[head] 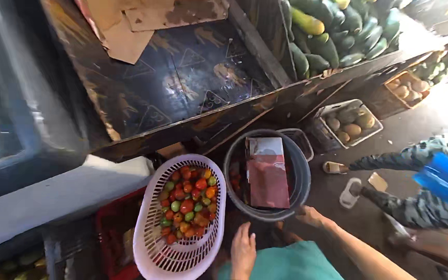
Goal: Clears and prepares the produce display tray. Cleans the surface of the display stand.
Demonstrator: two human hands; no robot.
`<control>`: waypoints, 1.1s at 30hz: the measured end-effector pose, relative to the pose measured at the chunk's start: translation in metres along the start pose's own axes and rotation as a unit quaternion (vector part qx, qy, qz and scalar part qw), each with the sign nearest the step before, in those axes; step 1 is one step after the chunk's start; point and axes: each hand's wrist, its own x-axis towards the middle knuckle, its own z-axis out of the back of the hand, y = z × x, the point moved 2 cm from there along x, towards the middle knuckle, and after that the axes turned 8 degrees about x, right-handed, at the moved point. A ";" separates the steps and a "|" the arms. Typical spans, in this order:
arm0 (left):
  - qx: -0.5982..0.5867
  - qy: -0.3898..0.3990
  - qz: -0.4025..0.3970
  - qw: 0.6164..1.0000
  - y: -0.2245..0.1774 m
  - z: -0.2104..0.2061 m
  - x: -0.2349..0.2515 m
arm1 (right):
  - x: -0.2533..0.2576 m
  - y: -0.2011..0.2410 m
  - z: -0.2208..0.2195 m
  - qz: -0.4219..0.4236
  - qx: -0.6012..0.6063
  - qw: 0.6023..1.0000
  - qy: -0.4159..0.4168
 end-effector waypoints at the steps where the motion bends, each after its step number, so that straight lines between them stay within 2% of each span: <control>1: -0.022 0.009 0.013 1.000 -0.001 -0.026 0.008 | 0.024 -0.003 0.000 0.007 0.057 0.998 -0.033; 3: -0.064 0.032 0.049 0.996 -0.001 -0.073 0.021 | 0.065 -0.002 0.002 -0.012 0.152 0.980 -0.126; 5: -0.085 0.054 0.075 0.992 -0.003 -0.111 0.039 | 0.105 -0.002 0.012 -0.054 0.189 0.959 -0.202; 7: -0.080 0.076 0.087 0.990 -0.011 -0.137 0.056 | 0.135 -0.007 0.015 -0.112 0.219 0.948 -0.205; 9: -0.063 0.090 0.099 0.989 -0.023 -0.154 0.073 | 0.151 -0.009 0.012 -0.135 0.257 0.938 -0.191; 10: -0.053 0.085 0.104 0.990 -0.031 -0.158 0.082 | 0.148 -0.001 0.013 -0.124 0.239 0.946 -0.181; 13: -0.014 0.025 0.100 0.995 -0.056 -0.162 0.107 | 0.108 0.039 0.008 -0.019 0.170 0.972 -0.159; 15: 0.004 -0.043 0.089 0.995 -0.071 -0.167 0.122 | 0.083 0.057 -0.010 0.028 0.194 0.967 -0.166; 17: 0.009 -0.061 0.120 0.991 -0.081 -0.167 0.132 | 0.079 0.067 -0.029 0.047 0.227 0.958 -0.167; 20: -0.017 0.002 0.144 0.989 -0.073 -0.166 0.132 | 0.098 0.066 -0.034 0.018 0.238 0.962 -0.133; 23: -0.007 0.049 0.125 0.991 -0.062 -0.173 0.119 | 0.107 0.051 -0.006 0.005 0.226 0.967 -0.117; 26: -0.003 -0.002 0.132 0.991 -0.044 -0.180 0.097 | 0.089 0.021 0.031 0.029 0.209 0.962 -0.174; 29: -0.041 -0.036 0.169 0.984 -0.026 -0.188 0.070 | 0.075 -0.013 0.060 0.056 0.099 0.944 -0.309; 31: -0.065 -0.025 0.188 0.980 -0.019 -0.194 0.054 | 0.079 -0.022 0.070 0.118 0.002 0.920 -0.374; 33: -0.084 0.004 0.198 0.977 -0.017 -0.201 0.045 | 0.088 -0.004 0.065 0.217 -0.073 0.898 -0.374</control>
